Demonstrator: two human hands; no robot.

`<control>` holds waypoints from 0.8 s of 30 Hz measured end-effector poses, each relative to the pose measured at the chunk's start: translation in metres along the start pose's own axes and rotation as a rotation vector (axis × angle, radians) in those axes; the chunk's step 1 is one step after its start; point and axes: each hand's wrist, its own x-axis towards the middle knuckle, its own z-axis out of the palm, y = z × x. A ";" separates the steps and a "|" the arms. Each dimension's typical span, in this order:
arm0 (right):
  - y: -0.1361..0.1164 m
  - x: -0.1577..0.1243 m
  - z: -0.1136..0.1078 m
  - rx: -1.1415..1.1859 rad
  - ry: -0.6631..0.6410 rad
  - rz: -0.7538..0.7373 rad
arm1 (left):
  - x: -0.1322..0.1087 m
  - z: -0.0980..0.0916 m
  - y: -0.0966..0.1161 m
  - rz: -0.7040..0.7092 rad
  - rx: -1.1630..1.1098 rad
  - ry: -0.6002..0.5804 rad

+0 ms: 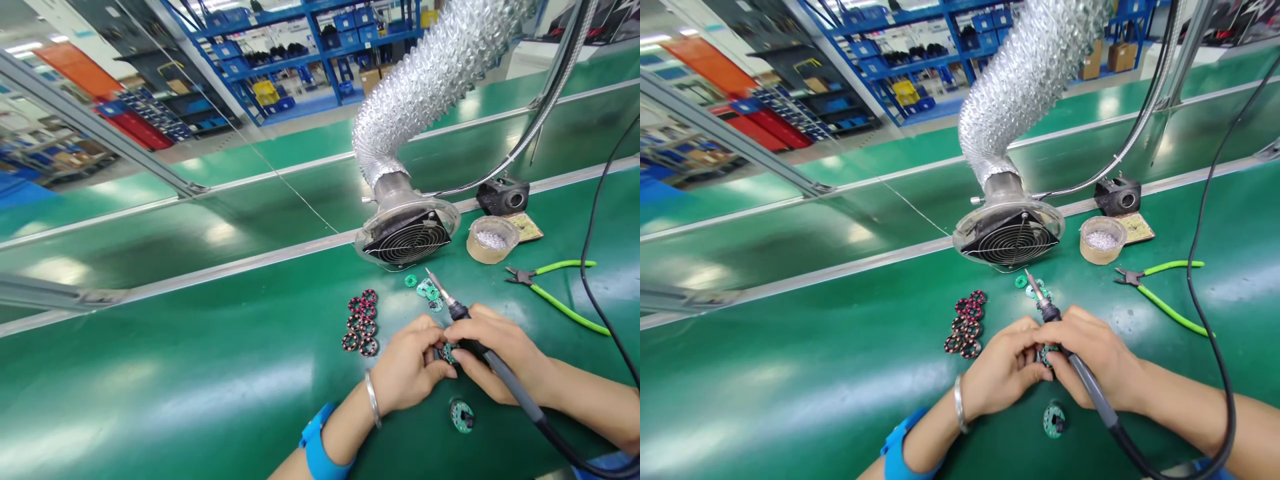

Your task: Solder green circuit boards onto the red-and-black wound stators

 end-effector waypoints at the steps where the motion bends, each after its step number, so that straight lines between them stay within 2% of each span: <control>1: 0.000 -0.001 0.001 0.000 -0.013 0.004 | 0.001 -0.002 -0.001 0.013 -0.005 -0.024; 4: 0.000 -0.002 0.004 -0.002 -0.027 -0.001 | -0.003 -0.006 -0.001 -0.048 -0.080 -0.009; 7: 0.000 -0.002 0.004 0.007 -0.031 -0.009 | -0.014 -0.003 0.004 -0.133 -0.111 0.112; 9: 0.000 -0.001 0.004 0.014 -0.040 -0.005 | -0.020 0.000 0.007 -0.135 -0.086 0.165; 13: 0.000 0.001 0.004 0.024 -0.040 0.003 | -0.021 0.009 0.012 -0.116 -0.082 0.199; 16: 0.000 0.000 0.004 0.024 -0.044 0.003 | -0.018 0.014 0.014 -0.181 -0.156 0.221; 20: 0.002 -0.001 0.003 -0.006 -0.035 -0.109 | -0.015 0.017 0.013 -0.273 -0.283 0.258; 24: 0.005 -0.003 0.002 -0.089 -0.044 -0.204 | -0.016 0.017 0.012 -0.336 -0.352 0.247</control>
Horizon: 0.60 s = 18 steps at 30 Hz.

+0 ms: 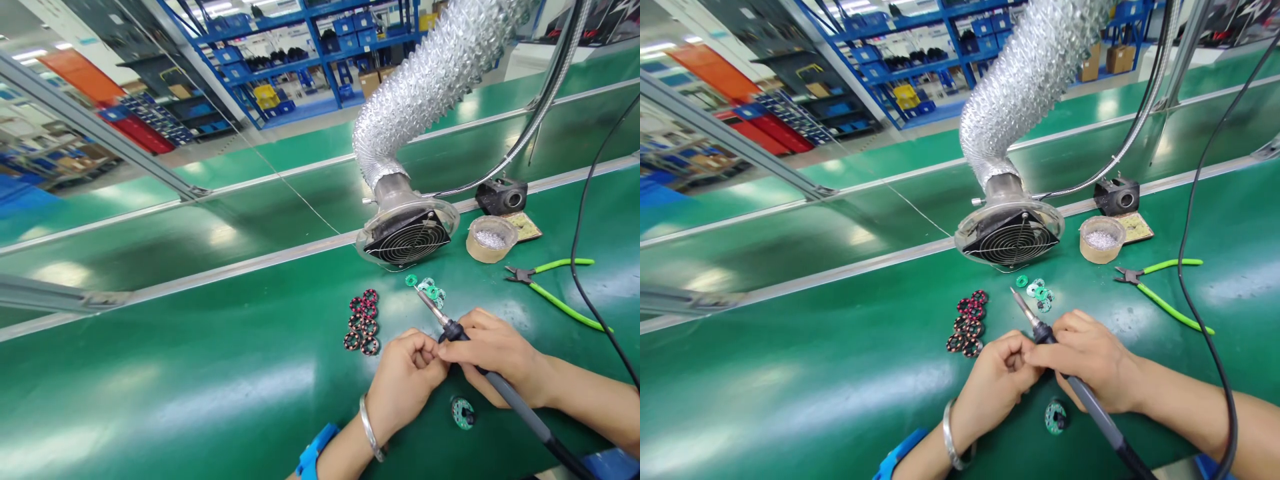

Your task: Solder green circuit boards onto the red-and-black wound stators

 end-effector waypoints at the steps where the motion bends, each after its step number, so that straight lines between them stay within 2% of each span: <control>1: 0.001 -0.001 0.000 -0.024 -0.011 -0.009 | 0.000 0.000 0.000 -0.016 -0.004 -0.005; 4: 0.001 -0.004 -0.003 -0.079 -0.050 -0.036 | -0.002 -0.002 0.002 -0.044 -0.014 -0.016; 9: -0.001 -0.005 -0.006 -0.047 -0.057 -0.069 | -0.001 -0.002 0.000 -0.034 -0.034 -0.019; 18: 0.000 -0.006 -0.004 -0.022 -0.058 -0.017 | -0.004 -0.002 0.001 0.002 0.031 -0.006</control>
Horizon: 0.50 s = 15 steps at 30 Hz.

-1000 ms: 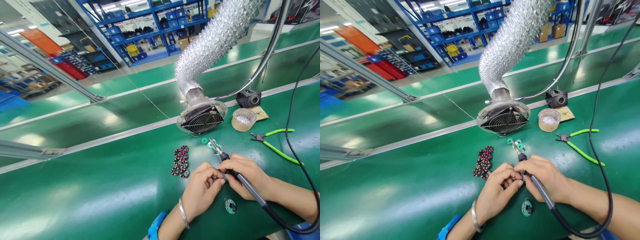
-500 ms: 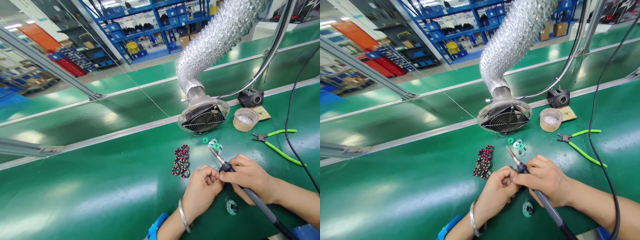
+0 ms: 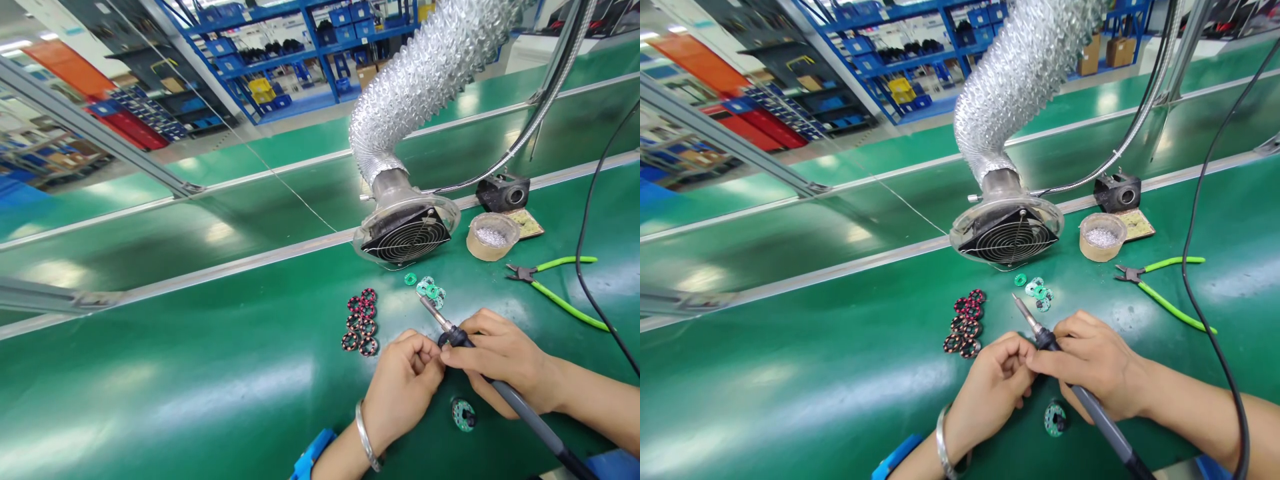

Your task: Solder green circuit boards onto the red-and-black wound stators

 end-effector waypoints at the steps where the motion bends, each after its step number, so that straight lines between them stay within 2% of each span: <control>1: 0.000 0.000 0.000 0.008 -0.004 0.005 | 0.000 0.000 0.000 0.006 0.010 0.005; 7: -0.002 0.004 -0.006 0.032 0.060 0.030 | 0.000 0.001 -0.003 0.068 0.087 0.028; 11: -0.008 0.006 -0.011 0.047 0.156 0.086 | -0.001 0.003 -0.003 0.088 0.109 0.062; 15: -0.015 0.005 -0.017 0.028 0.177 0.165 | -0.002 0.005 0.001 0.095 0.150 0.093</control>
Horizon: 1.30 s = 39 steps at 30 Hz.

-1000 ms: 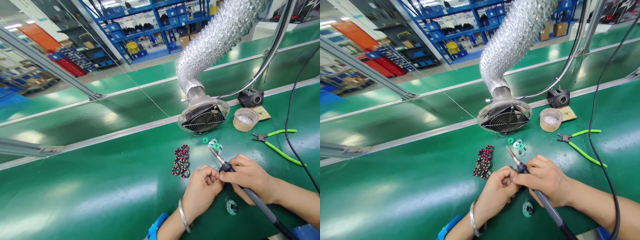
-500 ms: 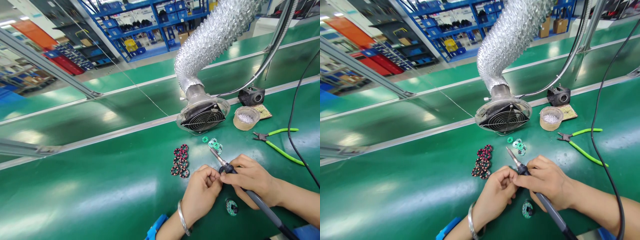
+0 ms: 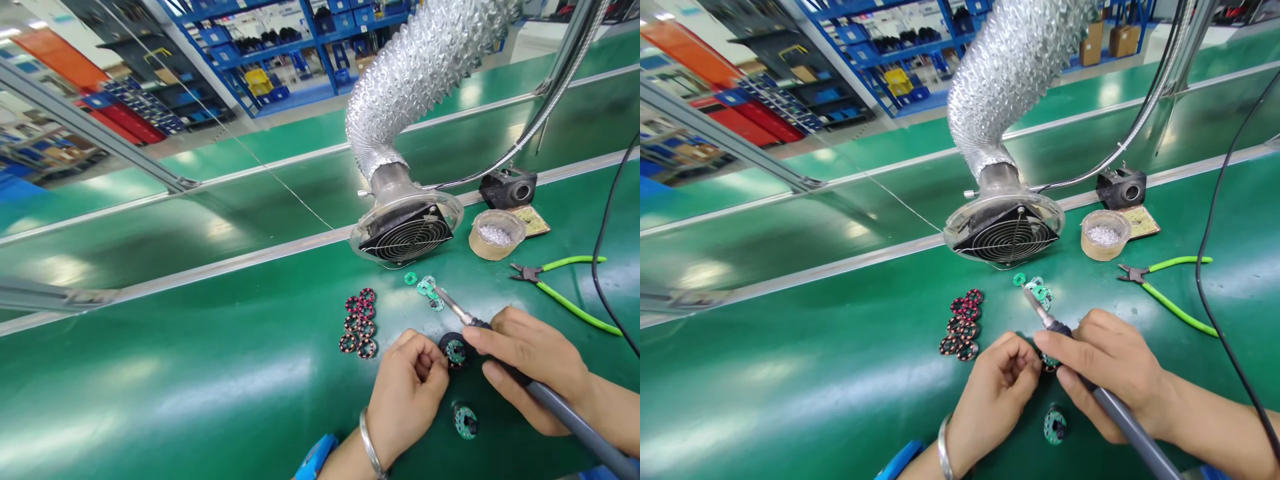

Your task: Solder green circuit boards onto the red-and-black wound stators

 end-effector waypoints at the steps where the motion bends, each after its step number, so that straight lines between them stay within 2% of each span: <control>1: -0.002 -0.001 -0.002 -0.007 0.000 0.022 | 0.000 0.000 0.001 0.002 0.014 0.003; 4: -0.011 -0.002 -0.011 -0.013 0.011 0.045 | 0.000 0.001 0.002 0.001 0.038 0.008; 9: -0.029 0.000 -0.023 -0.029 -0.040 0.117 | 0.000 0.002 0.002 -0.019 0.053 0.010; 20: -0.029 0.003 -0.016 -0.030 -0.074 0.160 | 0.000 0.003 0.002 -0.031 0.067 0.017; 39: -0.036 0.003 -0.016 -0.086 -0.037 0.166 | 0.000 0.002 0.005 -0.031 0.096 0.034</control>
